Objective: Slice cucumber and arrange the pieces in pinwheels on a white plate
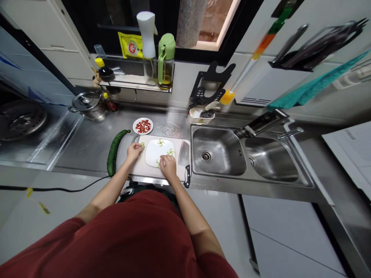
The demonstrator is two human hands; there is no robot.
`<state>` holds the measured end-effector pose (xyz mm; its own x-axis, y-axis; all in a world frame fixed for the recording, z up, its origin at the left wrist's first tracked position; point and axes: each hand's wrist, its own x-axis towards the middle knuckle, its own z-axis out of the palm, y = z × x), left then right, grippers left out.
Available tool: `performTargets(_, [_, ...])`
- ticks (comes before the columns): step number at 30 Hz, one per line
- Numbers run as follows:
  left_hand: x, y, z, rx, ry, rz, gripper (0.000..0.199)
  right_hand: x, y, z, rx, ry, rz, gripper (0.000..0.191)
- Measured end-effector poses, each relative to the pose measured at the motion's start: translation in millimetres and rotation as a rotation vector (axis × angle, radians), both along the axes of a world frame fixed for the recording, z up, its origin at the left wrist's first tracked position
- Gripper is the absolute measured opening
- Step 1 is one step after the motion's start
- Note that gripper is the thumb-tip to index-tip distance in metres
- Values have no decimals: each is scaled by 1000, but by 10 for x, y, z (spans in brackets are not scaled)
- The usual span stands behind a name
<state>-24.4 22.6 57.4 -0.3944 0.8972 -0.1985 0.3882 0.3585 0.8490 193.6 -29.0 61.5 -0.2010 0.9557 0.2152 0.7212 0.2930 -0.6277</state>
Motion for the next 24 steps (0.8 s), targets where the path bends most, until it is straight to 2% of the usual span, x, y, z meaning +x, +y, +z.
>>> performTargets(2, [73,-28,194,54,-234,-36,27,-41,67,160,19,86,1,22])
performTargets(4, [163,-78,457,113,-355,-114,28,-95,153,366,25,206,-6,20])
performTargets(8, [324,-203,996,242,-449,-201,31,-210,298,821,-16,472,-9,19])
performTargets(11, [391,-279,1262,327,-479,-230,30,-259,328,1108,-70,616,33,19])
performTargets(16, [452,-360,1473,401,-464,-274,29,-263,276,1378,-50,682,74,16])
performTargets(21, [507,-407,1560,431,-441,-304,26,-233,242,1445,-10,693,99,16])
performTargets(24, [523,-441,1580,447,-461,-280,27,-204,235,1464,-30,733,79,16])
